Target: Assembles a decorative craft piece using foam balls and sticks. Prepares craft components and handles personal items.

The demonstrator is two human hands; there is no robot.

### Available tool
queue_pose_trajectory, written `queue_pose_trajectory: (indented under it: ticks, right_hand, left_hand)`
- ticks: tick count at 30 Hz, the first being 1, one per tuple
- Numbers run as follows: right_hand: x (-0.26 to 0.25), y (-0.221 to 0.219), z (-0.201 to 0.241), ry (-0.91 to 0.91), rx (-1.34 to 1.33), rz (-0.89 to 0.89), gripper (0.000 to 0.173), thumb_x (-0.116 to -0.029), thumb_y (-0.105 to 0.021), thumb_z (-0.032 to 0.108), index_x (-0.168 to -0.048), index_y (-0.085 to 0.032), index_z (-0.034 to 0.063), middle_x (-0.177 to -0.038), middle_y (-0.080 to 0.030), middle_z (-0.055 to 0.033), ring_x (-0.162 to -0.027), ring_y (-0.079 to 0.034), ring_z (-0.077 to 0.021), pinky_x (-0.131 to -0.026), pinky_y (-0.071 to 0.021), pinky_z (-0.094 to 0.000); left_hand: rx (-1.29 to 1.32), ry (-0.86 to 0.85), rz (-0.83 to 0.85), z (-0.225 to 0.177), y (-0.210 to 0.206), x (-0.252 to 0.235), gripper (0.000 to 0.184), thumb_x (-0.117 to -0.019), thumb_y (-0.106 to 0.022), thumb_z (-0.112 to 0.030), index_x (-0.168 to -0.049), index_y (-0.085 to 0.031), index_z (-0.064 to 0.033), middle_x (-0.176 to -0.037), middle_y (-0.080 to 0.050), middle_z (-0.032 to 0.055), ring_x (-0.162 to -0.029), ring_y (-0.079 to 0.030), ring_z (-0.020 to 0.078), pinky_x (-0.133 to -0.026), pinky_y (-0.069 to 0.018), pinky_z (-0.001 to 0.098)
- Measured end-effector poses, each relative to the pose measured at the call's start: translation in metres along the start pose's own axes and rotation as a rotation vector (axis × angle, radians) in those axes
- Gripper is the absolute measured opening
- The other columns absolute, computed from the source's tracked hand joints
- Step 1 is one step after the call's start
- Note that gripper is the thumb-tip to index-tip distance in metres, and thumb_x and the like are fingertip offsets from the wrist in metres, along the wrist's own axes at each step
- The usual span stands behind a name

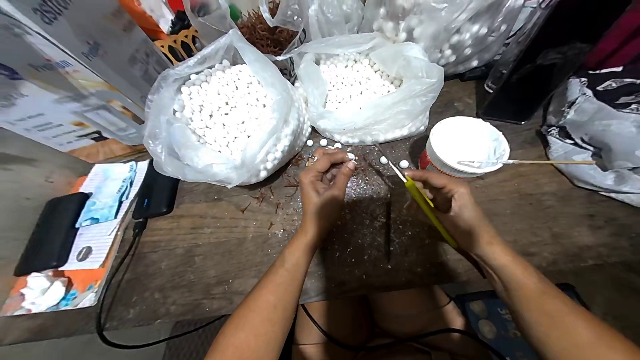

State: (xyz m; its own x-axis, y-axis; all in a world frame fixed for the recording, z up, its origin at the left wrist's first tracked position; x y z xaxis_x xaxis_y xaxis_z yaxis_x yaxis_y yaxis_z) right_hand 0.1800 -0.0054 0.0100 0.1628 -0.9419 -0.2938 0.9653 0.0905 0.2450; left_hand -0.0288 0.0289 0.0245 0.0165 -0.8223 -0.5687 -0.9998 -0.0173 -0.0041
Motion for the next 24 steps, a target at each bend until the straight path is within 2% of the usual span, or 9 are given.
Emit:
queue_pose_trajectory:
  ticks: [3,8,12,24]
  right_hand:
    - [0.0,-0.0018,0.0008,-0.056,-0.117,0.054,0.032,-0.0879,-0.072,0.016,-0.117,-0.064,0.0039,-0.085,-0.064,0.018,-0.071,-0.058,0.0117,-0.066,-0.0498,-0.0073]
    - [-0.0007,-0.002,-0.0005,-0.075,-0.204,0.091,0.035,-0.0876,-0.075,0.028,-0.115,-0.066,0.0082,-0.089,-0.066,0.0188,-0.071,-0.059,0.0105,-0.065,-0.0502,-0.0073]
    - [-0.0009,-0.0014,-0.0023,-0.146,-0.29,0.12,0.035,-0.0863,-0.077,0.033,-0.113,-0.069,0.0114,-0.085,-0.066,0.0176,-0.066,-0.058,0.0084,-0.059,-0.0494,-0.0079]
    - [-0.0026,-0.0022,-0.0046,-0.209,-0.313,0.151,0.036,-0.0853,-0.078,0.037,-0.11,-0.069,0.0133,-0.08,-0.064,0.0175,-0.062,-0.056,0.0083,-0.057,-0.0471,-0.0079]
  left_hand:
    - [0.255,0.291,-0.03,0.0025,0.0027,-0.0019,0.02,-0.0955,-0.056,0.009,-0.096,-0.068,-0.0069,-0.093,-0.07,-0.0055,-0.08,-0.07,0.0046,-0.079,-0.0616,0.0255]
    - [0.418,0.502,-0.027,0.0031,-0.0007,-0.0021,0.029,-0.0975,-0.048,0.011,-0.092,-0.069,-0.0087,-0.084,-0.072,-0.0019,-0.073,-0.069,0.0055,-0.072,-0.0594,0.0216]
    - [0.442,0.558,-0.005,0.0038,-0.0032,-0.0009,0.031,-0.0977,-0.047,0.012,-0.09,-0.069,-0.0091,-0.082,-0.072,-0.0014,-0.072,-0.069,0.0058,-0.071,-0.0592,0.0213]
    - [0.435,0.601,-0.032,0.0054,-0.0036,0.0003,0.03,-0.0982,-0.047,0.012,-0.089,-0.068,-0.0074,-0.079,-0.072,-0.0003,-0.069,-0.068,0.0052,-0.069,-0.0588,0.0197]
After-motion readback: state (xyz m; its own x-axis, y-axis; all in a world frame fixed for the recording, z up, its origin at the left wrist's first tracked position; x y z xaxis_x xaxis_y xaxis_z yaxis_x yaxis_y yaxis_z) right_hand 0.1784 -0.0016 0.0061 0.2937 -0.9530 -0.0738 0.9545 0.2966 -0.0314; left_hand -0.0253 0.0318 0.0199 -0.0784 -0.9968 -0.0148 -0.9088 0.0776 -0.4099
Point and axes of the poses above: each hand's wrist, its own x-axis away from the middle knuckle, its own y-axis out of the back of the hand, z = x × y, the point moved 4 cm from there along -x, towards the middle knuckle
